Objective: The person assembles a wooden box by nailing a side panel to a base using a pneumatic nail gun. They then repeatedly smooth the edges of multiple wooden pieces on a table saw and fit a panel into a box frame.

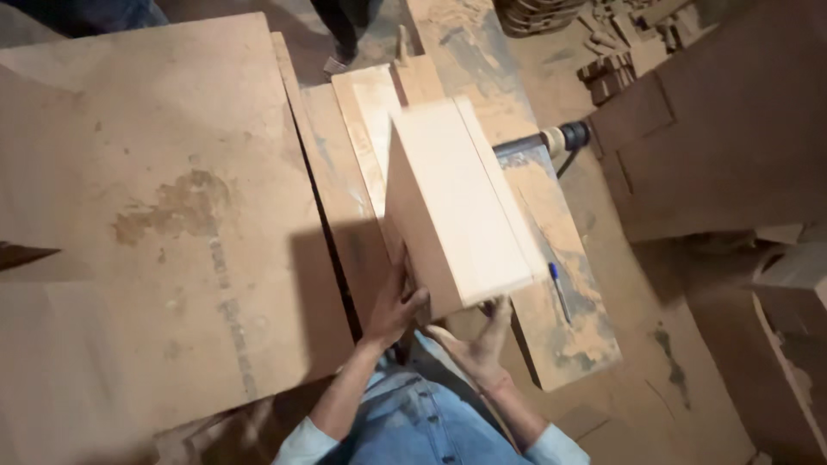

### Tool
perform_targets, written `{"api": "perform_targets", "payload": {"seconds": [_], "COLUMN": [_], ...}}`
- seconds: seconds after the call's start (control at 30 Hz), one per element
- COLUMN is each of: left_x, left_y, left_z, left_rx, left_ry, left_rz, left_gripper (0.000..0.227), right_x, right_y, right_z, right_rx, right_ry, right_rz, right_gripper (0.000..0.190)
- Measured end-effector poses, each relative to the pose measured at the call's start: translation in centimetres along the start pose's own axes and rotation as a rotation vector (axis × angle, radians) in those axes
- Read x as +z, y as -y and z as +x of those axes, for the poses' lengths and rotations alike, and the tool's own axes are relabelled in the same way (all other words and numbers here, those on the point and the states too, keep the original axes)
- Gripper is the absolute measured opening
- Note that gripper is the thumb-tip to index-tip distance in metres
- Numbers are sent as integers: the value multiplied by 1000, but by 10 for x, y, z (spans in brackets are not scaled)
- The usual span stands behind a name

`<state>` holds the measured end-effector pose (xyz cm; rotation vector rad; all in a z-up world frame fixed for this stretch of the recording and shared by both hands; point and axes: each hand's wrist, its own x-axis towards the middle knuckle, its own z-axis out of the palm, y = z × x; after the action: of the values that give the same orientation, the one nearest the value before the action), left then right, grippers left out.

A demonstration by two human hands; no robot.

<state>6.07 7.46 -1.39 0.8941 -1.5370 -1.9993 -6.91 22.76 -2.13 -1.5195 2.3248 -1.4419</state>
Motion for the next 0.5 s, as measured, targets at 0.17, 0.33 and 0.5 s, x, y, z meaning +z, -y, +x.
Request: {"api": "perform_targets", "payload": {"seconds": [0.17, 0.33, 0.5], "left_x": [25, 32, 32], "left_y": [43, 64, 83], "left_z": [-20, -17, -3], "left_rx": [60, 32, 1], "left_ry": [120, 150, 125], "left_rz": [-60, -43, -97], "left_gripper": [114, 119, 119], "right_x": [-95, -150, -161], "right_y": [34, 94, 138], "right_z": [13, 77, 131], "right_rx": [-137, -312, -371], "right_ry": [72, 75, 394], "right_rz": [-125, -144, -455], "right_gripper": [111, 116, 122]}}
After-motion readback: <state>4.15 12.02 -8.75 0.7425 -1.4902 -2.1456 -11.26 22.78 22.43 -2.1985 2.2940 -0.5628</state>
